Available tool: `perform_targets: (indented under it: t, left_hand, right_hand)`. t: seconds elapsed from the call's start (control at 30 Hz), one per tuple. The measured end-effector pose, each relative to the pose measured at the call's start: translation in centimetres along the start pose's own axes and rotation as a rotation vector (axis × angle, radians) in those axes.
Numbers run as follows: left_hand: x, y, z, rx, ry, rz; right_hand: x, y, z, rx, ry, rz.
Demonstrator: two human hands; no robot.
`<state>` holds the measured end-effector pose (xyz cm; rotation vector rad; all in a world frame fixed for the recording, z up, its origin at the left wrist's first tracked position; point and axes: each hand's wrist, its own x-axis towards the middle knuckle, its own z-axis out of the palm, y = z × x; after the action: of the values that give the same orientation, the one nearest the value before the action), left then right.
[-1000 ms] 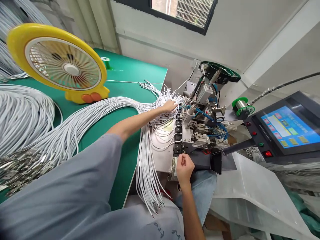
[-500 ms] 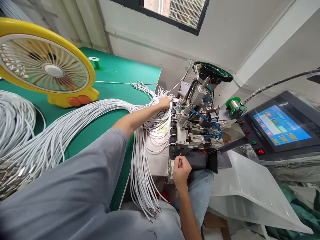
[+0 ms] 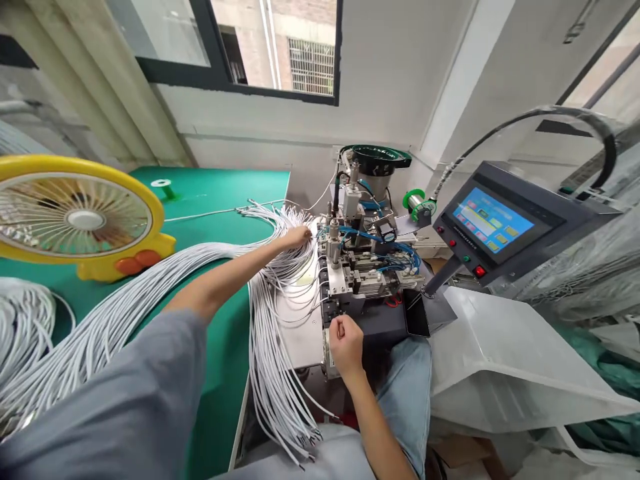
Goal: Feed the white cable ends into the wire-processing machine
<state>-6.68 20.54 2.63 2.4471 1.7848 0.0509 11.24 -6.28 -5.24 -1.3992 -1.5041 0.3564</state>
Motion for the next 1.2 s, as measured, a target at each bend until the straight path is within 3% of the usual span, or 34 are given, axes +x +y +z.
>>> perform_targets:
  t: [0.13,0.33,0.63,0.9,1.07,1.2]
  left_hand:
    - [-1.6,0.2,1.1,0.091,-0.075,0.132]
    - [-3.9,-0.3,2.2,0.168,-0.077,0.216]
    - [-6.9,1.0,3.5,0.182,0.098,0.206]
    - [-5.6,0.0,3.5,0.141,0.191,0.017]
    - [-4.9,-0.5,3.9,0.156,0.140,0.089]
    - [-5.0,-0.6,3.9,0.159,0.058,0.163]
  right_hand:
    - [0.0,0.2,0.3,0.016,0.010,-0.023]
    - [0.0,0.5,0.4,0.025,0.047,-0.067]
    - [-0.1,0.6,-0.4,0.019,0.048,-0.048]
    - [-0.1,0.4,-0.6,-0.017,0.062,-0.034]
    - [0.2,0.3,-0.7,-0.053,0.027,-0.067]
    - [-1.0,-0.5,-1.4,-0.025,-0.089,-0.056]
